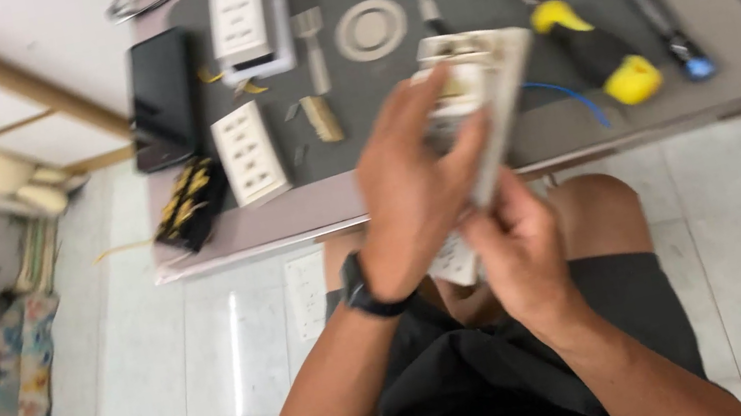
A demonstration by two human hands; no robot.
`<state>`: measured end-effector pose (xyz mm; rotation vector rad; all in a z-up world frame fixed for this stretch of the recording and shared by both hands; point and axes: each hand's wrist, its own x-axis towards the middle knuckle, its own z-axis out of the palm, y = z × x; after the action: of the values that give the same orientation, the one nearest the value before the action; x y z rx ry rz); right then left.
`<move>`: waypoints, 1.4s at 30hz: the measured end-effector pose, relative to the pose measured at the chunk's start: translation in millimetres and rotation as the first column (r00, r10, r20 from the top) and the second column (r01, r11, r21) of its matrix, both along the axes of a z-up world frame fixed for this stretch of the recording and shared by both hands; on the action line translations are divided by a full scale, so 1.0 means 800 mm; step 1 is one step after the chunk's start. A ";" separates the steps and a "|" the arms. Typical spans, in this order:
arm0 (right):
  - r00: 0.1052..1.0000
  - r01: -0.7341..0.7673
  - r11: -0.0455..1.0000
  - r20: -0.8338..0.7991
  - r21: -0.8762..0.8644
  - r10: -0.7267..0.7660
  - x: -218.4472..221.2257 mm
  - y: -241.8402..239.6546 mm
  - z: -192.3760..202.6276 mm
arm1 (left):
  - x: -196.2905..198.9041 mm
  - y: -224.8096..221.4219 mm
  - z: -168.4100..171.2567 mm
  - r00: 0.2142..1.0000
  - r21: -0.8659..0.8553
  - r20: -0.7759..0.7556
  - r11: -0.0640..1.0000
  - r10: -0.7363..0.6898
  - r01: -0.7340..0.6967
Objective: Wiring an electrical socket and securing it to a mounting plate using a screwdriver.
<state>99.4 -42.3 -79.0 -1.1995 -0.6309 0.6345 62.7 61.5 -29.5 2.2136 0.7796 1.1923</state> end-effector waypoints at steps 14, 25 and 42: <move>0.981 -0.192 0.894 -0.100 -0.405 0.166 0.001 0.027 0.022 | 0.003 0.052 -0.018 0.881 -0.058 -0.461 0.994 -0.109 0.093; 0.967 -0.251 0.839 -0.091 -0.482 0.237 -0.008 0.022 -0.043 | -0.001 0.046 -0.035 0.956 0.130 -0.235 0.969 -0.174 0.208; 0.457 -0.812 0.188 -0.402 -0.552 0.794 -0.015 -0.033 -0.147 | -0.011 0.054 -0.003 0.917 -0.085 -0.242 0.948 -0.318 0.307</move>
<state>87.3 -68.3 -196.4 -1.4842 -1.0795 1.9833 54.2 105.0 -31.8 2.3703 0.5113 0.7407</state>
